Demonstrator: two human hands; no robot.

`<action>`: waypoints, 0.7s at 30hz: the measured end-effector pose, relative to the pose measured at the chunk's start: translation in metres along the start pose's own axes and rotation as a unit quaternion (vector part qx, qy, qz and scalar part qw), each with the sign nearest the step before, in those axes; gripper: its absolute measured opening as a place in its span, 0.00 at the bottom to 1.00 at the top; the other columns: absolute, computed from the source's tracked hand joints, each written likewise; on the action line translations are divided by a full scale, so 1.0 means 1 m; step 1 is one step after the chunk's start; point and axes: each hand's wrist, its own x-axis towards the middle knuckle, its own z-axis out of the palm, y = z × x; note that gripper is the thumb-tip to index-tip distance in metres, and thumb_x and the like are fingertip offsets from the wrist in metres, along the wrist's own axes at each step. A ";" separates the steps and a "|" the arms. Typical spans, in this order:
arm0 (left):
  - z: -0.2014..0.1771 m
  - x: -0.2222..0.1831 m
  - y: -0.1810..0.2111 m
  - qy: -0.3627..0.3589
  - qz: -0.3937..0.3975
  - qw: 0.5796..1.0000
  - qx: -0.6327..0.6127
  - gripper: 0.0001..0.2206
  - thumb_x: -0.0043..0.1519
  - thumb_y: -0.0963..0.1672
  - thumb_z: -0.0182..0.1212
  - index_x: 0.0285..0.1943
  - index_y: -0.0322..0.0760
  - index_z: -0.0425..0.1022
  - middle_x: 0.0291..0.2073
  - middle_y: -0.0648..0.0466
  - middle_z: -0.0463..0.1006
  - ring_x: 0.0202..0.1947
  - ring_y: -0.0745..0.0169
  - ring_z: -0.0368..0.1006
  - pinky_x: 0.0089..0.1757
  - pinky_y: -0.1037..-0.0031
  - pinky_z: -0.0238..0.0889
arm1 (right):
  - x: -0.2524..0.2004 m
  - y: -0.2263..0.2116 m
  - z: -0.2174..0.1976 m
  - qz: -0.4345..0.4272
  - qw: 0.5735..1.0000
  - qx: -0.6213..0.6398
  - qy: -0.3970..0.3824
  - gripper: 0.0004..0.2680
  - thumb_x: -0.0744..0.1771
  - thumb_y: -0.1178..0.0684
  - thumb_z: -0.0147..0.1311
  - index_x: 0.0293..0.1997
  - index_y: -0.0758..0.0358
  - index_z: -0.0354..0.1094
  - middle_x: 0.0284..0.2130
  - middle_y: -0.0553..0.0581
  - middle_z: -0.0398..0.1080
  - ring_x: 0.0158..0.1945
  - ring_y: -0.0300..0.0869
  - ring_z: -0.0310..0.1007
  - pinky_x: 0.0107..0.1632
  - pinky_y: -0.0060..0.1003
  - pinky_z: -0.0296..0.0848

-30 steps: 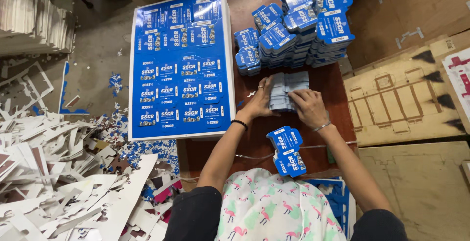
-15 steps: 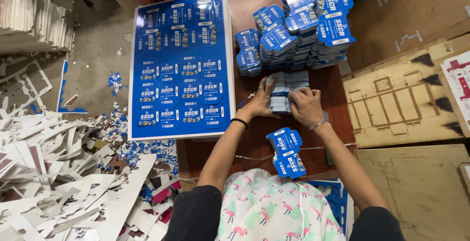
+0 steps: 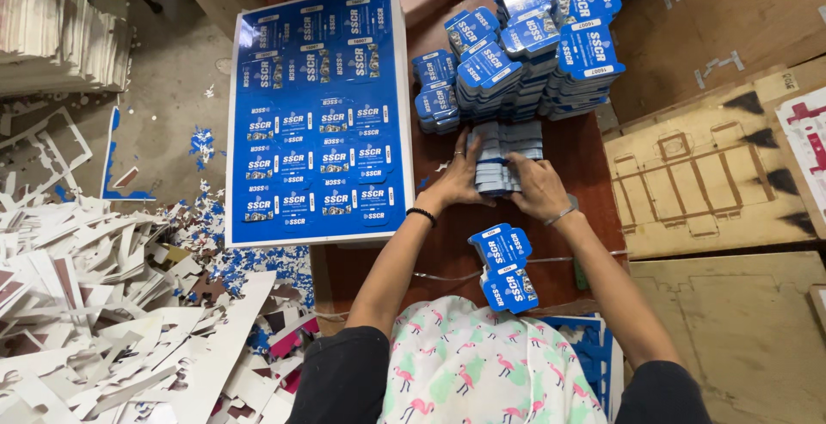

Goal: The person organizes blue printed cards into stacks, then uses a thin clear plastic strip to wrap and secure a large bundle of the cards on a work table.

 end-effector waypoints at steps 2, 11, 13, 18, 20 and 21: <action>-0.004 -0.002 0.008 0.002 -0.014 0.999 0.030 0.71 0.30 0.55 0.86 0.78 0.48 0.29 0.77 0.33 0.24 0.74 0.21 0.41 0.63 0.39 0.54 | 0.000 0.009 0.007 -0.017 1.000 -0.010 0.010 0.28 0.57 0.61 0.63 0.64 0.62 0.54 0.46 0.60 0.74 0.51 0.52 0.75 0.56 0.48 0.67; 0.015 -0.053 0.036 0.115 -0.022 0.993 0.032 0.50 0.44 0.44 0.81 0.75 0.38 0.50 0.72 0.40 0.46 0.73 0.28 0.49 0.67 0.46 0.52 | -0.017 0.006 0.026 -0.012 0.999 -0.011 0.035 0.28 0.58 0.61 0.63 0.65 0.59 0.55 0.49 0.57 0.74 0.52 0.50 0.75 0.57 0.46 0.67; 0.026 -0.058 0.036 0.120 -0.029 0.991 0.058 0.43 0.46 0.43 0.78 0.71 0.37 0.56 0.71 0.42 0.51 0.73 0.33 0.51 0.69 0.49 0.53 | -0.023 0.003 0.025 0.009 0.999 -0.029 0.022 0.30 0.57 0.59 0.65 0.67 0.59 0.54 0.51 0.57 0.72 0.57 0.50 0.71 0.60 0.48 0.64; 0.020 -0.056 0.039 0.117 -0.050 0.989 0.073 0.39 0.47 0.46 0.80 0.65 0.34 0.58 0.66 0.38 0.52 0.70 0.32 0.46 0.64 0.45 0.49 | -0.035 0.003 0.005 0.086 0.995 -0.050 0.018 0.43 0.53 0.46 0.74 0.72 0.60 0.45 0.65 0.63 0.57 0.70 0.55 0.54 0.69 0.56 0.54; 0.016 -0.058 0.044 0.106 -0.062 0.991 0.059 0.39 0.47 0.48 0.81 0.65 0.35 0.59 0.65 0.39 0.53 0.69 0.34 0.47 0.63 0.45 0.50 | -0.047 0.005 0.001 0.057 0.997 -0.025 0.048 0.47 0.54 0.46 0.72 0.74 0.68 0.33 0.70 0.70 0.44 0.73 0.60 0.44 0.70 0.59 0.47; 0.015 -0.059 0.047 0.100 -0.067 0.991 0.060 0.41 0.46 0.48 0.81 0.66 0.35 0.59 0.65 0.39 0.53 0.68 0.35 0.48 0.63 0.45 0.50 | -0.052 0.005 0.002 0.043 0.997 -0.013 0.061 0.49 0.54 0.46 0.71 0.74 0.72 0.28 0.73 0.73 0.38 0.75 0.62 0.39 0.70 0.61 0.44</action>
